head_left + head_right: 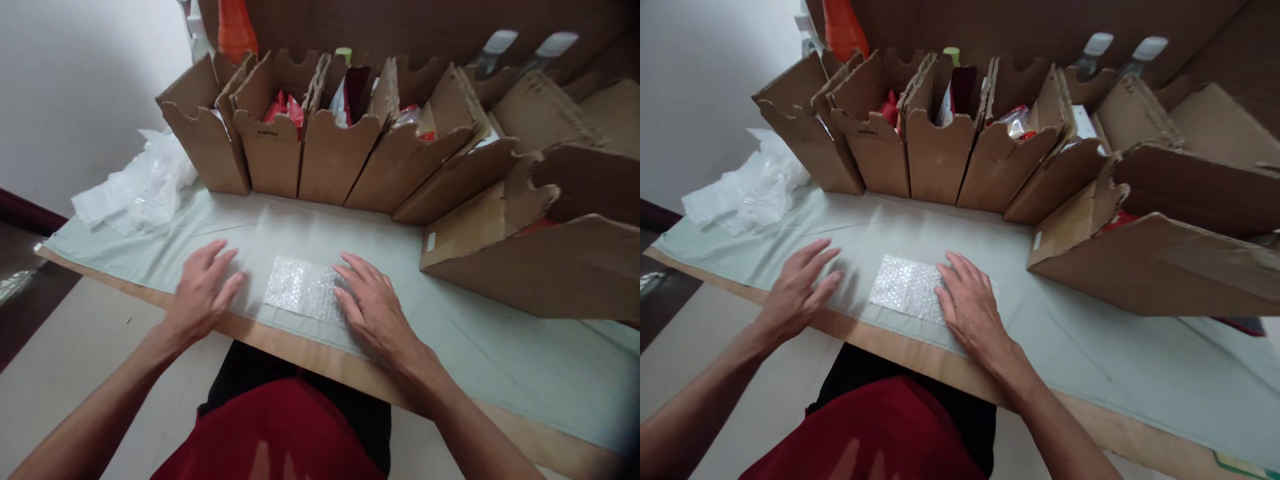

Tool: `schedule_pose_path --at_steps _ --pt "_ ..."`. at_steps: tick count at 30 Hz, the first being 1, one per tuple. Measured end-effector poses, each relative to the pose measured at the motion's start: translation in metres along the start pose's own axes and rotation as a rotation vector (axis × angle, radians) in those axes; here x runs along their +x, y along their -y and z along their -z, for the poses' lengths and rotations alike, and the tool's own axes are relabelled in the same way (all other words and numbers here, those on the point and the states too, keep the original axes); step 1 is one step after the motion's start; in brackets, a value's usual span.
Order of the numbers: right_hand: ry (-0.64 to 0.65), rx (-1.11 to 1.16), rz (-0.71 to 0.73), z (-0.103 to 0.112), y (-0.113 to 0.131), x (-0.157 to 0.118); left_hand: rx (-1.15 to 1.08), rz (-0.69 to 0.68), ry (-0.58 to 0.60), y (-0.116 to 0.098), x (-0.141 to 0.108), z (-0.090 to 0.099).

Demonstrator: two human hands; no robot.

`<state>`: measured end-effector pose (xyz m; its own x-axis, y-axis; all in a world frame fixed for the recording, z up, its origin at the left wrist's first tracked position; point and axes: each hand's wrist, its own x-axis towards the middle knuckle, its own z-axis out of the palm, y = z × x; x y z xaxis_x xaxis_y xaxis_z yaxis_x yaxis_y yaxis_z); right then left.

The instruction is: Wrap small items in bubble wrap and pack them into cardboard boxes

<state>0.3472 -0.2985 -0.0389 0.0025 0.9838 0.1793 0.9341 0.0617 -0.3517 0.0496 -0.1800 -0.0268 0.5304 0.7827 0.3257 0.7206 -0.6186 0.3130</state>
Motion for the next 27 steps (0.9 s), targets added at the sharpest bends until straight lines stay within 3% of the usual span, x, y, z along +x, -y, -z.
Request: schedule_pose_path --at_steps 2,5,8,14,19,23,27 --pt "0.017 0.006 -0.003 -0.006 0.007 0.015 -0.093 -0.148 0.04 -0.033 0.03 -0.027" --pt "0.082 -0.004 -0.02 -0.021 0.014 0.029 -0.138 -0.334 0.239 -0.072 0.053 -0.068" --pt "0.132 -0.068 -0.053 -0.03 0.007 0.019 -0.06 -0.383 0.371 -0.078 0.049 -0.089" --pt "0.007 -0.25 -0.213 -0.019 -0.034 -0.047 -0.005 -0.314 0.424 -0.045 0.03 -0.07" --pt "-0.059 -0.306 -0.287 -0.008 -0.054 -0.087 -0.044 -0.248 0.414 -0.034 0.025 -0.056" --pt "-0.12 -0.207 -0.394 0.006 -0.064 -0.093 -0.09 -0.201 0.383 -0.025 0.035 -0.047" --pt "-0.144 -0.134 -0.395 0.012 -0.065 -0.074 -0.068 -0.2 0.349 -0.028 0.057 -0.049"
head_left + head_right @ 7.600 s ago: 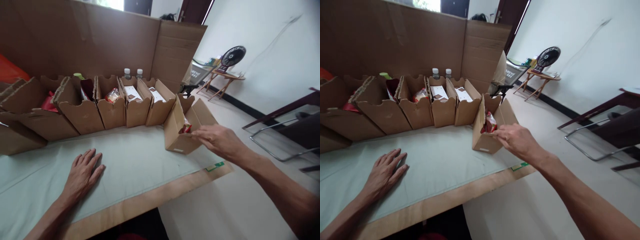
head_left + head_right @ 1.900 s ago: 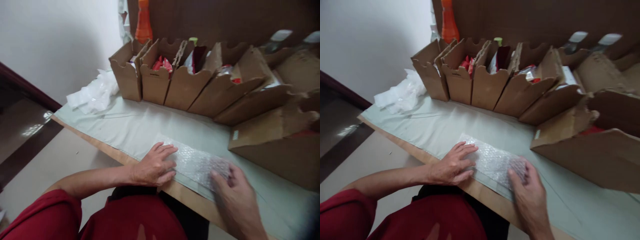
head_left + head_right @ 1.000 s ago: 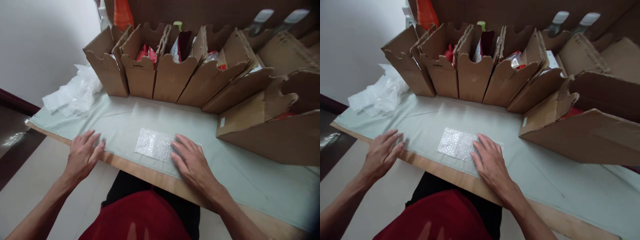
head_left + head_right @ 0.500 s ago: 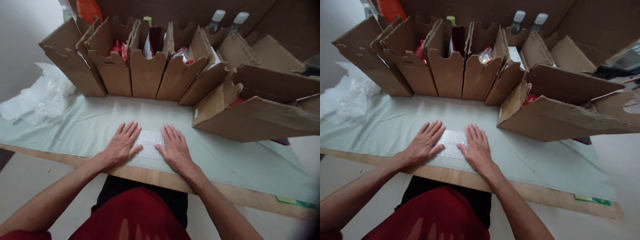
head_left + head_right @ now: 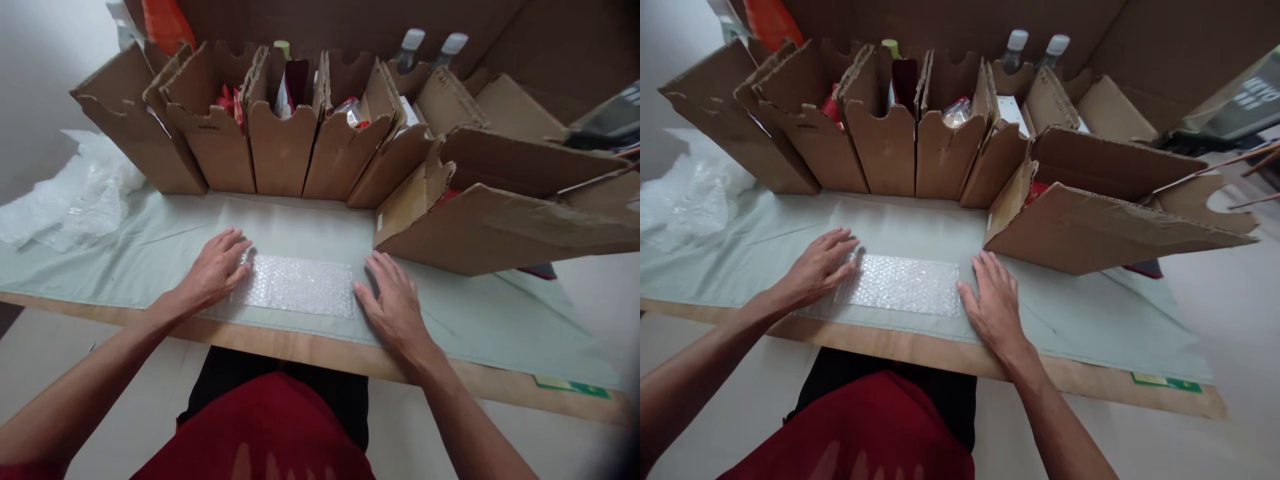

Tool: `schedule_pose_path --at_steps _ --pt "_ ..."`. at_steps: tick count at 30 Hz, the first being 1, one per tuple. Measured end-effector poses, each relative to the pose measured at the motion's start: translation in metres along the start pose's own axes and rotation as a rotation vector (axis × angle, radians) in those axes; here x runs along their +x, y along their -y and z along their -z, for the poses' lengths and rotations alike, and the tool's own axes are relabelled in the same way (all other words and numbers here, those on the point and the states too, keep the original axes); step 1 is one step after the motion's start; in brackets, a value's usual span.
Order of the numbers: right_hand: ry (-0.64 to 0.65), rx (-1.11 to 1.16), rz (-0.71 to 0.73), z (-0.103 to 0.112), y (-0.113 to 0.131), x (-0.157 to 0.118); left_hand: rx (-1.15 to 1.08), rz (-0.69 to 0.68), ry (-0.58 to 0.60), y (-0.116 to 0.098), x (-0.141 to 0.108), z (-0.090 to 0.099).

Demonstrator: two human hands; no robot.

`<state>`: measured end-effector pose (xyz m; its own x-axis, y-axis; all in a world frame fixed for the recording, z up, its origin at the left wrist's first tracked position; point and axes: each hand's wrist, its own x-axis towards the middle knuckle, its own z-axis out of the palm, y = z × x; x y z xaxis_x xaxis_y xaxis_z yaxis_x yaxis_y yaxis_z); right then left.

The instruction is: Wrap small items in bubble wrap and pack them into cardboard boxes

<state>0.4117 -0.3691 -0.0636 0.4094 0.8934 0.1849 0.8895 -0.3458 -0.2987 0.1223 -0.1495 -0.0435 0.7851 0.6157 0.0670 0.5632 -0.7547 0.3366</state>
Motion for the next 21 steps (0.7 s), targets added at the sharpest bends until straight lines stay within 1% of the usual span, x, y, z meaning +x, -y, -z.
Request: schedule_pose_path --at_steps 3,4,6,8,11,13,15,16,17,18,19,21 --pt "0.008 0.069 0.05 -0.003 0.012 0.016 -0.013 -0.016 0.021 -0.009 0.01 -0.001" --pt "0.008 0.099 0.076 -0.003 0.015 0.02 -0.029 -0.004 0.016 -0.013 0.009 0.0" --pt "0.02 0.144 0.133 0.0 0.021 0.031 -0.099 0.061 -0.01 -0.021 -0.002 0.003" --pt "0.049 0.141 0.17 0.003 0.03 0.048 -0.238 0.154 -0.026 -0.032 -0.019 0.008" --pt "0.071 0.095 0.207 0.005 0.055 0.091 -0.517 0.242 -0.031 -0.051 -0.041 0.008" --pt "0.033 0.117 0.259 0.003 0.076 0.121 -0.693 0.303 -0.038 -0.064 -0.049 0.002" --pt "-0.021 0.202 0.319 0.003 0.094 0.141 -0.886 0.403 0.005 -0.074 -0.052 -0.005" --pt "-0.039 0.257 0.349 0.004 0.1 0.144 -0.995 0.459 0.043 -0.078 -0.053 -0.008" --pt "-0.041 0.313 0.375 0.006 0.103 0.14 -1.107 0.513 0.079 -0.08 -0.053 -0.011" --pt "-0.021 0.37 0.397 0.009 0.102 0.13 -1.219 0.558 0.1 -0.08 -0.054 -0.013" --pt "0.021 0.422 0.415 0.014 0.098 0.116 -1.322 0.593 0.109 -0.079 -0.055 -0.014" --pt "0.154 0.496 0.43 0.024 0.083 0.078 -1.467 0.626 0.114 -0.074 -0.057 -0.015"
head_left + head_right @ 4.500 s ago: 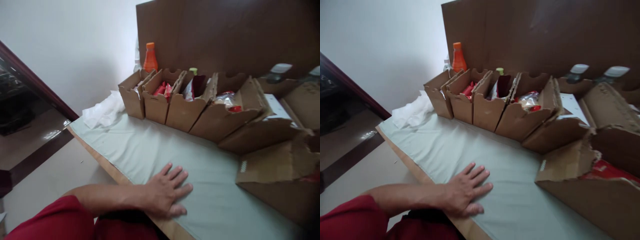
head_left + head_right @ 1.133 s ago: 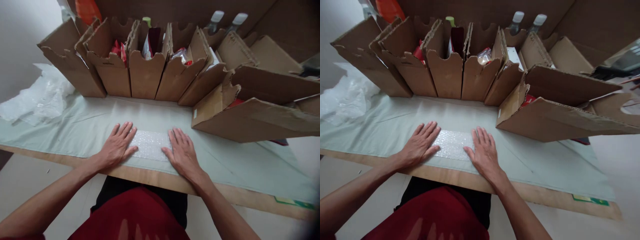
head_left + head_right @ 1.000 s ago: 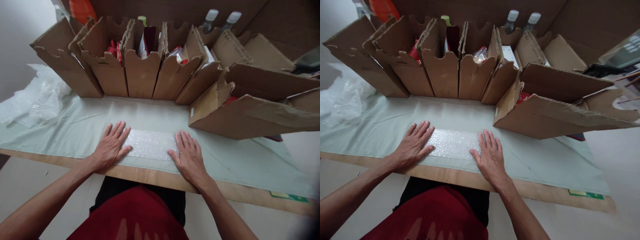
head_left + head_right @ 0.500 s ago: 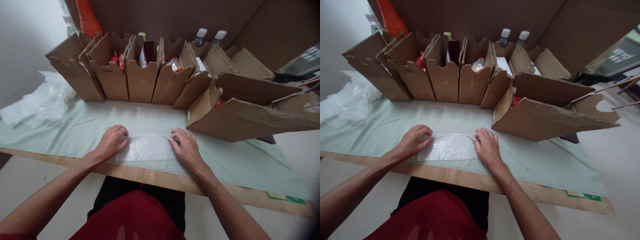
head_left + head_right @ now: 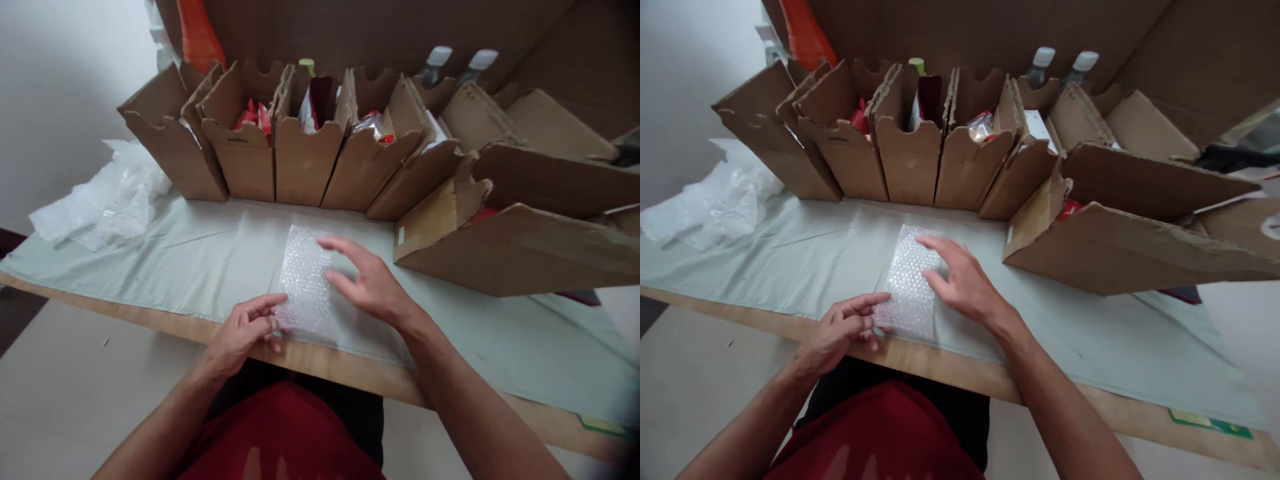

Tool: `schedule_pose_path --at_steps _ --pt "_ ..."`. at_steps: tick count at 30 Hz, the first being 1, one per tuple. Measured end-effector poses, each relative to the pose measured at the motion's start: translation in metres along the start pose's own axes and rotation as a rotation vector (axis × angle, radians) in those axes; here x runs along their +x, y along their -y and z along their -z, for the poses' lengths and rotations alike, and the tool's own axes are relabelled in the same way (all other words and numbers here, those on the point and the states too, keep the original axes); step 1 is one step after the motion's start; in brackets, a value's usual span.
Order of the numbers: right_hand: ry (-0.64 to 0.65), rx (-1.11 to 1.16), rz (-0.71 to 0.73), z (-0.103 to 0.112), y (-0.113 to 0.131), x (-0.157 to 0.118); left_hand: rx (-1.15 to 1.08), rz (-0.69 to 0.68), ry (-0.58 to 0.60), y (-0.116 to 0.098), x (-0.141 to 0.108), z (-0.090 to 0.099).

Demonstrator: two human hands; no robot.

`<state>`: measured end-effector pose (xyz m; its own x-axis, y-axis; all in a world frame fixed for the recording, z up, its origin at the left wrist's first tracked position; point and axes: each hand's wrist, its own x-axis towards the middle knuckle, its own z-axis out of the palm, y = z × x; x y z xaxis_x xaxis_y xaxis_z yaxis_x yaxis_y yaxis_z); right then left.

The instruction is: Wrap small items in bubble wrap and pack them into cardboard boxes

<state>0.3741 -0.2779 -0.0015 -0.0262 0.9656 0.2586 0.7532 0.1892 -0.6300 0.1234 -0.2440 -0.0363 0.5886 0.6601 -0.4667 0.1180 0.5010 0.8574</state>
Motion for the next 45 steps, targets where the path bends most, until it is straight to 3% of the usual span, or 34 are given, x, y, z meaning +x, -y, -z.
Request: schedule_pose_path --at_steps 3,5,8,10,12,14,19,24,26,29,32,34,36,39,42,45 --pt "0.206 0.006 -0.053 0.001 0.011 -0.059 -0.02 -0.002 0.044 0.002 0.001 0.009" --pt "0.253 -0.025 -0.051 -0.01 0.017 -0.08 0.056 -0.029 0.073 0.002 0.001 0.012" --pt "0.128 -0.009 -0.045 -0.037 0.021 -0.083 0.281 -0.122 0.087 -0.005 0.0 0.014" --pt "-0.003 0.032 -0.098 -0.05 0.02 -0.076 0.509 -0.26 0.01 -0.01 -0.002 0.013" --pt "-0.082 0.077 -0.178 -0.055 0.019 -0.068 0.696 -0.419 -0.077 -0.014 -0.003 0.012" --pt "-0.089 0.132 -0.246 -0.054 0.017 -0.064 0.778 -0.51 -0.089 -0.015 0.0 0.01" --pt "-0.051 0.247 -0.338 -0.051 0.013 -0.054 0.774 -0.436 -0.157 -0.009 0.02 0.002" --pt "-0.146 0.249 -0.357 -0.055 0.009 -0.05 0.811 -0.369 -0.218 -0.01 0.033 -0.001" --pt "-0.233 0.147 -0.305 -0.054 0.011 -0.056 0.843 -0.348 -0.229 -0.012 0.033 -0.002" --pt "-0.326 -0.132 -0.108 -0.05 0.016 -0.068 0.872 -0.328 -0.233 -0.014 0.032 -0.004" --pt "-0.17 -0.312 0.072 -0.05 0.02 -0.072 0.896 -0.323 -0.219 -0.016 0.033 -0.004" --pt "-0.04 -0.349 0.129 -0.054 0.019 -0.069 0.92 -0.327 -0.214 -0.014 0.033 -0.003" --pt "-0.003 -0.355 0.157 -0.058 0.016 -0.064 0.948 -0.376 -0.233 -0.01 0.031 -0.002" --pt "-0.039 -0.335 0.176 -0.058 0.013 -0.058 1.016 -0.614 -0.28 -0.001 0.022 0.001" --pt "0.003 -0.243 0.153 -0.05 0.016 -0.056 1.111 -0.872 -0.203 0.004 0.01 0.004" --pt "0.078 -0.09 0.044 -0.042 0.021 -0.055 1.101 -0.933 -0.113 0.004 0.006 0.005"
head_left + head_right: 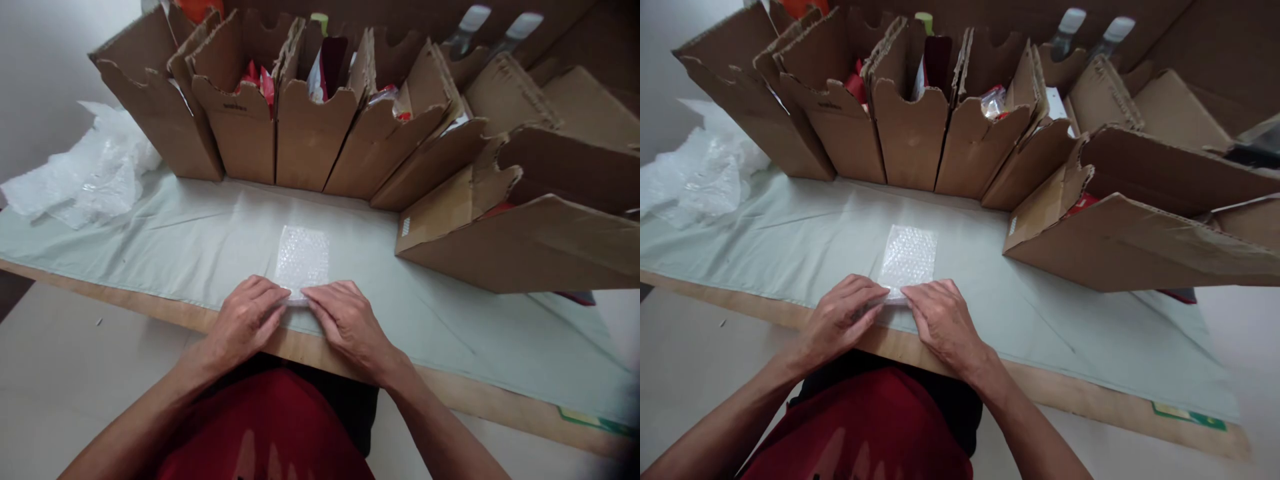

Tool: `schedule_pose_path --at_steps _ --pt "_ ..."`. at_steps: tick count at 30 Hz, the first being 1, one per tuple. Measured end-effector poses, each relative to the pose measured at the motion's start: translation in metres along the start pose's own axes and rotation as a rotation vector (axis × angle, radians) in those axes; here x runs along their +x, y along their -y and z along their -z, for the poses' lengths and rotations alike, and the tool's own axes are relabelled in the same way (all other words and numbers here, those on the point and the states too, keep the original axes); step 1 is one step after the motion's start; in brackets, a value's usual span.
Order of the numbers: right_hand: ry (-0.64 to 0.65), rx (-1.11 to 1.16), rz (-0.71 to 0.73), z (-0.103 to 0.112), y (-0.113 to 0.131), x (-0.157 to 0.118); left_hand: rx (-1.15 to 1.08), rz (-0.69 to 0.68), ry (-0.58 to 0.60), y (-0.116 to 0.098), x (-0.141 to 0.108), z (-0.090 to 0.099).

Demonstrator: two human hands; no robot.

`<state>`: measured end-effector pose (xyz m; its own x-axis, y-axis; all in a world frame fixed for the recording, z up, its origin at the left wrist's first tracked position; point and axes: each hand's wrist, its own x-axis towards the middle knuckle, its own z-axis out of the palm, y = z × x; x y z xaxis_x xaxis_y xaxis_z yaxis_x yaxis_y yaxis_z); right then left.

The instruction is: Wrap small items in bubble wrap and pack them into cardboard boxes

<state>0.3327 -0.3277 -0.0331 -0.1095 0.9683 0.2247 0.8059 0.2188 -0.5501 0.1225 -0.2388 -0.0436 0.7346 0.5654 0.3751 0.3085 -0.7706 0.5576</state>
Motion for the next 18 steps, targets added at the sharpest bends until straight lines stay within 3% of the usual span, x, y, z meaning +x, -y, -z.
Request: schedule_pose_path --at_steps 4,8,11,15,18 --pt "-0.023 0.04 -0.149 0.001 0.001 0.001 -0.048 0.092 -0.017 0.007 0.008 -0.005" --pt "-0.191 -0.211 -0.063 -0.002 0.001 -0.003 0.009 0.147 -0.003 0.014 0.02 -0.015" --pt "-0.136 -0.285 0.013 -0.003 0.005 -0.007 0.072 0.175 0.011 0.015 0.025 -0.018" --pt "-0.1 -0.254 0.029 -0.003 0.004 -0.01 0.027 0.095 -0.047 0.01 0.019 -0.009" --pt "-0.107 -0.084 -0.033 -0.002 0.0 -0.011 -0.072 -0.015 0.009 0.006 0.012 -0.001"
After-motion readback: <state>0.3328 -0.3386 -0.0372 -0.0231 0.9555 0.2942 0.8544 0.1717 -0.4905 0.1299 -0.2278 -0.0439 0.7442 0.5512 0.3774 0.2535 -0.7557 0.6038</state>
